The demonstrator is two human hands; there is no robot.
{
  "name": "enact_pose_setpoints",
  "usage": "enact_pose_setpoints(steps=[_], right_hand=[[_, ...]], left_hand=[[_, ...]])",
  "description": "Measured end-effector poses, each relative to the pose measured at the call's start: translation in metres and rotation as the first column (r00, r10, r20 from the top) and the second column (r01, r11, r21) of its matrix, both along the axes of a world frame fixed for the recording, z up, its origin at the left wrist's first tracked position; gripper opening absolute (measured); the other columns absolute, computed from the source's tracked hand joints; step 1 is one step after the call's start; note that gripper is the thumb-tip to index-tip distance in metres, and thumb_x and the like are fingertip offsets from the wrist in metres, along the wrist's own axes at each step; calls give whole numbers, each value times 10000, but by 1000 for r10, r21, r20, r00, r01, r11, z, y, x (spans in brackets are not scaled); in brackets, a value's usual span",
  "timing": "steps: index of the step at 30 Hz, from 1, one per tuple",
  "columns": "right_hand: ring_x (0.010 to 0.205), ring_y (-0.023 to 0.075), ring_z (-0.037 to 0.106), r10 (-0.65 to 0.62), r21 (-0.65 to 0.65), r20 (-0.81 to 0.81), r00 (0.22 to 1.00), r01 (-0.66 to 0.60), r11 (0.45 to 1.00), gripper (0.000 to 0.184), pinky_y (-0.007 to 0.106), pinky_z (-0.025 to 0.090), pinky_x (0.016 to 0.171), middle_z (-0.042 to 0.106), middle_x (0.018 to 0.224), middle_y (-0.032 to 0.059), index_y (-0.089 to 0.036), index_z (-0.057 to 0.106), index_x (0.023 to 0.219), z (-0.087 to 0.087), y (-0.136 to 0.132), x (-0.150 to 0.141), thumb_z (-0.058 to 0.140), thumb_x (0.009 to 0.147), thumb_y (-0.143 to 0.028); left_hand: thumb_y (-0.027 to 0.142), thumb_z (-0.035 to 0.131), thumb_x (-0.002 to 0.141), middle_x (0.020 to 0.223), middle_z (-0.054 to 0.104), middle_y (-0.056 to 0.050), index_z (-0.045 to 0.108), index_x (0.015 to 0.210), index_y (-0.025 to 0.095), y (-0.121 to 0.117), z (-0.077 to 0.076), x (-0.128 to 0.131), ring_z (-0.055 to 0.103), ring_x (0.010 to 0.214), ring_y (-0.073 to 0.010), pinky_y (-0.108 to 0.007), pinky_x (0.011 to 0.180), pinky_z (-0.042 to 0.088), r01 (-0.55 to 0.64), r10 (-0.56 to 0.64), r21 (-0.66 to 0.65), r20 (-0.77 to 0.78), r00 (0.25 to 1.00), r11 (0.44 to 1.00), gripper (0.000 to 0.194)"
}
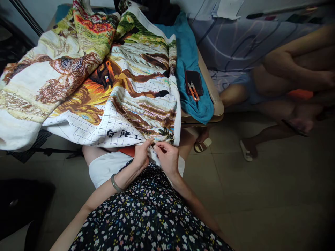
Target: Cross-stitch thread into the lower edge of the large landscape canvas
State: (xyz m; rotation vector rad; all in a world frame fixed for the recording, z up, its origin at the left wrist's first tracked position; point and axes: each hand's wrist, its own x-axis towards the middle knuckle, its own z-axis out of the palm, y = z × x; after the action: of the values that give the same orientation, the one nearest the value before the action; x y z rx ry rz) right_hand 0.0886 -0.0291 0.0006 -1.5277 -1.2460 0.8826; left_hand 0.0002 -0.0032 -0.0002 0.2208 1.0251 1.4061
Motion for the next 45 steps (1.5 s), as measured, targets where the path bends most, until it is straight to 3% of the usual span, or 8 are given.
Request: enact_pose_setpoints(steps=[6, 22, 28, 32, 36, 39, 42, 45], right_hand=[[646, 169, 639, -5, 1, 0, 1000, 5, 1000, 107, 278, 519, 622, 707, 713, 37, -174, 678, 751, 5, -1, -2, 616, 778, -256], [695, 174, 628, -17, 175, 145, 989, -9, 984, 147, 303, 509, 693, 695, 739, 31, -194, 686, 758, -1, 0, -1, 574, 848, -223], [658, 171, 637, -39, 95, 70, 997, 32, 995, 101, 292, 522, 646, 703, 719, 31, -190, 677, 754, -6, 2, -2, 631, 811, -259], [567, 146, 619, -97, 49, -36, 995, 99, 994, 123, 254, 501, 541, 690, 721, 19, -184, 633, 831, 1, 4, -3, 671, 786, -292], [493, 122, 591, 75, 33, 86, 994, -78, 996, 190, 252, 496, 565, 676, 688, -8, -202, 625, 1029, 18, 10, 0, 569, 862, -273], [469, 120, 595, 172, -26, 204, 964, -171, 985, 121, 248, 478, 553, 647, 632, -14, -208, 617, 886, 30, 16, 4, 506, 894, -258], [452, 114, 600, 93, -4, 76, 993, -93, 996, 143, 220, 439, 457, 644, 650, -14, -210, 546, 812, 45, 21, 16, 524, 902, -319], [404, 90, 559, -69, 101, -283, 957, 101, 990, 210, 206, 412, 382, 697, 779, -2, -230, 486, 869, 65, 29, 41, 552, 895, -428]], left_hand=[[254, 858, 496, 728, 702, -18, 689, 840, 160, -1, -1, 0, 669, 831, -209, -355, 873, 468, 0, 0, -23, 5, 1000, 1000, 394], [250, 840, 488, 698, 685, -4, 645, 748, 182, 1, 1, 1, 671, 847, -208, -343, 856, 480, 2, -1, -37, 16, 1000, 999, 332], [246, 837, 501, 700, 688, -16, 652, 715, 174, 1, 0, 0, 672, 850, -215, -352, 862, 485, 13, -12, -44, 20, 1000, 999, 292], [229, 845, 515, 710, 693, -16, 666, 739, 167, -1, -1, -2, 670, 840, -207, -357, 888, 478, 25, -24, -21, 62, 998, 999, 294], [247, 860, 520, 743, 710, -29, 690, 773, 160, -4, -3, -5, 673, 859, -209, -361, 924, 460, 58, -60, 24, 80, 995, 998, 317], [294, 880, 494, 735, 714, -47, 697, 753, 149, -4, -5, -7, 679, 847, -234, -385, 902, 471, 102, -101, -6, 66, 993, 995, 348], [313, 892, 492, 757, 725, -54, 701, 773, 155, -4, -7, -8, 682, 904, -257, -403, 920, 473, 95, -95, 3, 36, 995, 995, 375], [284, 900, 495, 838, 740, -33, 707, 891, 180, -4, -11, -8, 671, 988, -246, -401, 981, 450, 35, -36, 37, 11, 999, 999, 452]])
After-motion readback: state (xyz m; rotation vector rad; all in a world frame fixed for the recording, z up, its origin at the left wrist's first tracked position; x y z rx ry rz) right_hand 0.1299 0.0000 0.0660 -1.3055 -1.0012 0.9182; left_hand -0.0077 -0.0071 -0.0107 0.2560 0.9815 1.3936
